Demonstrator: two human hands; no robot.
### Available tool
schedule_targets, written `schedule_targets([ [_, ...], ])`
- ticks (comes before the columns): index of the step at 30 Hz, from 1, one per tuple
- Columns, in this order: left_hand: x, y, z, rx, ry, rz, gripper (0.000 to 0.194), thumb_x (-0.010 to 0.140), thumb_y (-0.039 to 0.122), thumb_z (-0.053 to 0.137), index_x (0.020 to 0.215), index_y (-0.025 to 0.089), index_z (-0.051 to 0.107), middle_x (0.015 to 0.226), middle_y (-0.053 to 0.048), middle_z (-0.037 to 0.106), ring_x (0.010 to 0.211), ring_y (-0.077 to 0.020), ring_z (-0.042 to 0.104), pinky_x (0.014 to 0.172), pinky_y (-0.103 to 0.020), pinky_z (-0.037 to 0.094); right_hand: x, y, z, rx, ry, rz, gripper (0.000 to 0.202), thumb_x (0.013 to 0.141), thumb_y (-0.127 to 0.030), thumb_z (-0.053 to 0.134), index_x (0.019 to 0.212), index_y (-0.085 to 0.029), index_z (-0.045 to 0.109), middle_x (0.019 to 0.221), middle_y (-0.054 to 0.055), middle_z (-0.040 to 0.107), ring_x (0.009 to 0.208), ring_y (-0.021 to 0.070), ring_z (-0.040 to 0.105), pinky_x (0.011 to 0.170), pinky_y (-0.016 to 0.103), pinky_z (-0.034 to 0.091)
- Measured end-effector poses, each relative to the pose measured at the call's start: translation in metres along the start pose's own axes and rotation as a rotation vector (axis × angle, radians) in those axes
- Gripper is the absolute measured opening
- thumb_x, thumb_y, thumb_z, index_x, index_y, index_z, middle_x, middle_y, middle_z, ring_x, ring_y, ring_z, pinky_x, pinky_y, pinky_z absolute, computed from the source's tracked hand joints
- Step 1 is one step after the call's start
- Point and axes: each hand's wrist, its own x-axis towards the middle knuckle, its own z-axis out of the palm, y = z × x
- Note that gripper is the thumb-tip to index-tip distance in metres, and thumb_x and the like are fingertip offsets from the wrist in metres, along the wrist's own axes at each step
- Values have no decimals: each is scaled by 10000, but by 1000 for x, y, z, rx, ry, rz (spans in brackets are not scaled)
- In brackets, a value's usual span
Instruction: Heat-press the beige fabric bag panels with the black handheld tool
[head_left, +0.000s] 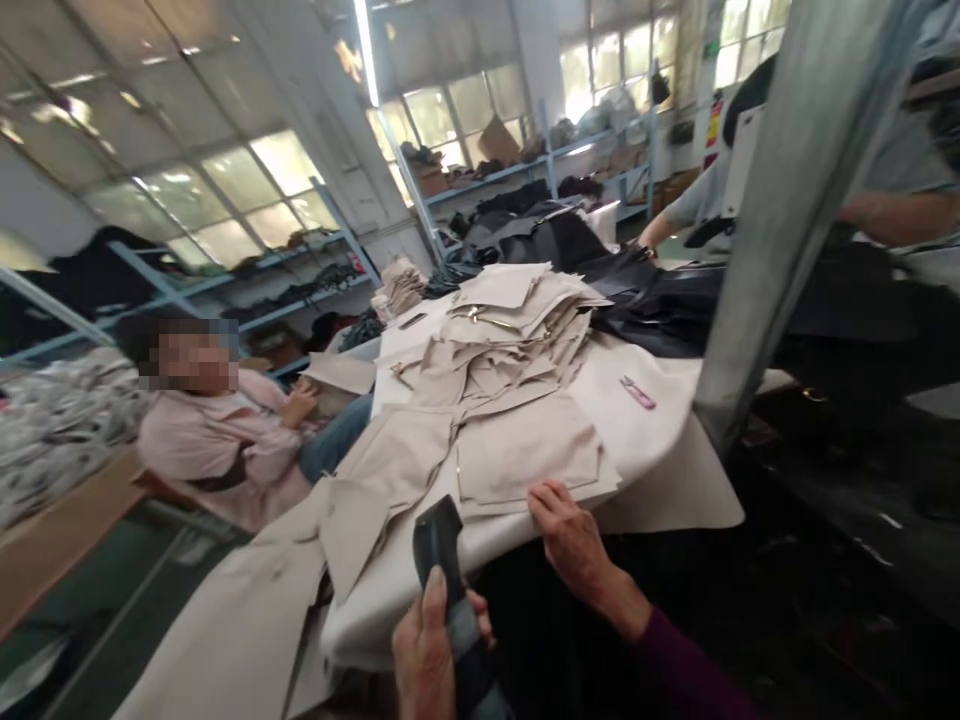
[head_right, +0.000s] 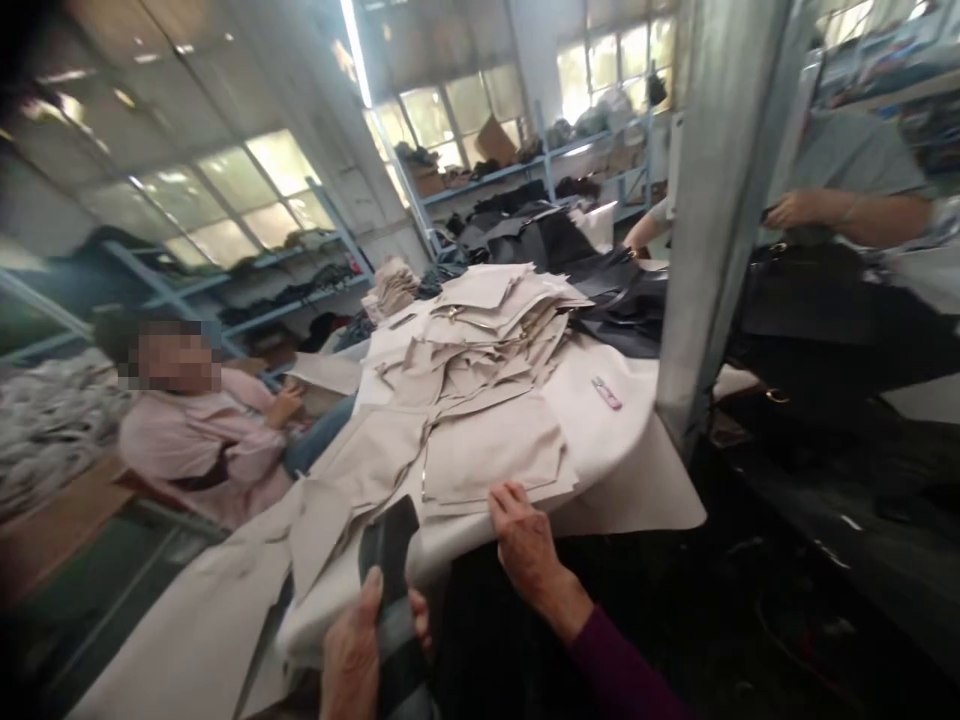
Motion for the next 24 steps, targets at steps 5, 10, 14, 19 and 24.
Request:
schedule_targets([
  [5, -4, -10, 21, -12, -93, -1, 575, 662, 680, 591, 636, 106, 619, 411, -48, 598, 326, -144, 519, 372, -251, 456, -3, 0, -2, 2, -9, 4, 515, 778, 71, 372, 1211, -115, 581, 1224, 88, 604, 1219, 238, 419, 1001, 320, 434],
  [10, 6, -13, 38, -2, -186, -44, 560, 667, 670, 592, 586, 115, 603, 372, -36, 563, 314, -134, 498, 360, -245, 451, -2, 0, -2, -3, -2, -1, 505, 768, 73, 391, 1205, -90, 586, 1231, 108, 599, 1216, 251, 423, 984, 331, 459],
  [14, 24, -8, 44, 29, -165, -62, 572, 671, 665, 588, 566, 103, 615, 393, -51, 582, 338, -136, 516, 391, -245, 459, -1, 2, 1, -9, 10, -9, 477, 787, 52, 406, 1204, -99, 583, 1224, 103, 605, 1217, 247, 424, 978, 326, 466],
  [19, 35, 1, 40, 40, -80, -57, 613, 653, 699, 569, 610, 92, 640, 438, -65, 617, 379, -152, 552, 410, -235, 444, 1, 1, 3, -5, 34, -19, 459, 786, 30, 444, 1191, -133, 585, 1196, 92, 620, 1207, 238, 445, 956, 318, 484],
  [24, 19, 9, 36, 108, -57, 8, 622, 634, 729, 550, 637, 115, 650, 445, -63, 627, 401, -184, 579, 416, -250, 458, -13, -1, -4, 125, 137, -9, 373, 808, -21, 464, 1110, -175, 618, 1144, 76, 645, 1145, 221, 516, 939, 310, 485],
])
